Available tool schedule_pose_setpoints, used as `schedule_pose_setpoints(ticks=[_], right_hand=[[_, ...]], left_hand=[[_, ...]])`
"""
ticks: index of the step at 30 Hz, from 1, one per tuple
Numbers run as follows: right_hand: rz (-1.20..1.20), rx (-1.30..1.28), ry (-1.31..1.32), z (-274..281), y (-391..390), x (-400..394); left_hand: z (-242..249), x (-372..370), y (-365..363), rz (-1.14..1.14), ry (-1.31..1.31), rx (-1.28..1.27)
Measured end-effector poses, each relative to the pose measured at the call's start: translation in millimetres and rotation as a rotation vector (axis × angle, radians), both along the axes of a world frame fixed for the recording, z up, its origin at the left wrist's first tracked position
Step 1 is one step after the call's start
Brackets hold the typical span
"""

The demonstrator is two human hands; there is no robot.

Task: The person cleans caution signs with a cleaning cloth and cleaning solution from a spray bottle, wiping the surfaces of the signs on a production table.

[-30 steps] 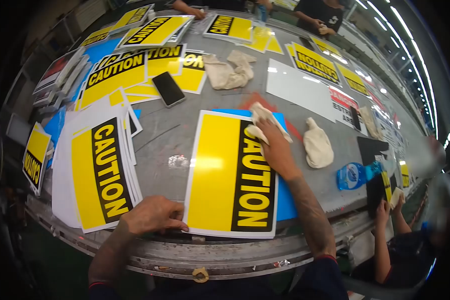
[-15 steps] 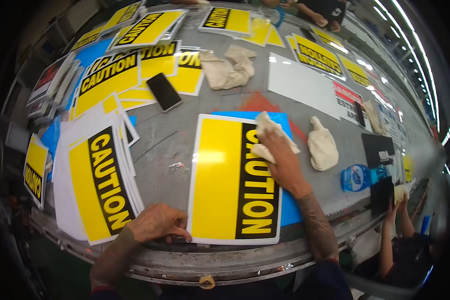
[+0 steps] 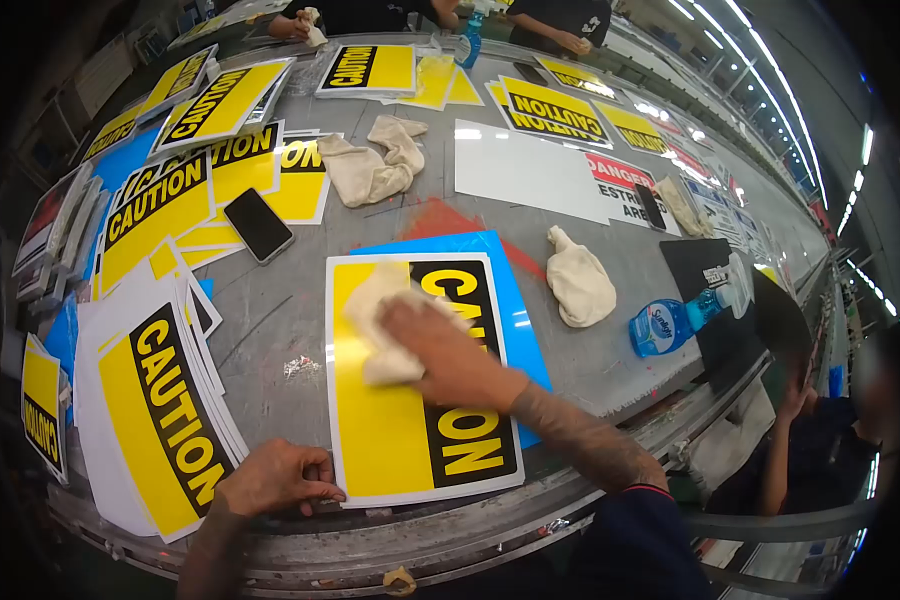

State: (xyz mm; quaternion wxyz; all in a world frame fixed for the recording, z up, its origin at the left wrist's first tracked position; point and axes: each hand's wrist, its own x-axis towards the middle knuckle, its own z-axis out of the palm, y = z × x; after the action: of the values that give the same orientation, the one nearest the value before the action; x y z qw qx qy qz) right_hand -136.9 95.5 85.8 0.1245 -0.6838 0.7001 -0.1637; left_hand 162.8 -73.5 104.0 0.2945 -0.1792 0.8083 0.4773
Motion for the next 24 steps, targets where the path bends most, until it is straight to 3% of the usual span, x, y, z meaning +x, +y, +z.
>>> schedule_pose_setpoints(ticks=[3,5,7,9,10,11,13,15,17,22,24], right_hand=[[0.061,0.026,0.092,6.8,0.9,11.3],[-0.179,-0.114,0.071,-17.7,0.8,-29.9],[-0.352,-0.203,0.222,-24.8,-6.9,-54.7],[-0.182,-0.206,0.118,-30.1,-0.5,-41.1],[-0.11,-0.202,0.056,-24.9,5.2,-24.7],[0.018,-0.094,0.072,-5.4,6.7,-4.9],[0.108,-0.064,0.015,-0.8,1.8,-20.2],[0.001,-0.121,-0.018,-27.4,-19.5,-68.9],[-0.106,-0.267,0.242,-29.4,-32.9,-63.6],[0.387,-0.044,-0.088,-12.6,37.3,80.3],[0.563,0.0,-0.148,-7.2,53.4,90.5]], left_hand=[[1.2,2.0,-0.7,-0.002,0.036,-0.003],[2.0,4.4,-1.5,0.03,0.058,0.027],[-0.8,11.0,-0.9,0.031,0.137,-0.022],[-13.8,15.3,2.9,-0.013,0.253,-0.132],[0.3,10.6,2.9,0.028,0.172,-0.043],[-7.9,14.5,3.6,-0.017,0.3,-0.141],[-8.8,14.2,2.6,-0.009,0.305,-0.118],[9.4,6.9,5.9,0.119,0.169,0.01],[13.5,4.5,7.9,0.154,0.121,0.027],[2.7,11.8,3.6,0.2,0.128,0.134],[4.8,13.2,0.2,0.166,0.131,0.095]])
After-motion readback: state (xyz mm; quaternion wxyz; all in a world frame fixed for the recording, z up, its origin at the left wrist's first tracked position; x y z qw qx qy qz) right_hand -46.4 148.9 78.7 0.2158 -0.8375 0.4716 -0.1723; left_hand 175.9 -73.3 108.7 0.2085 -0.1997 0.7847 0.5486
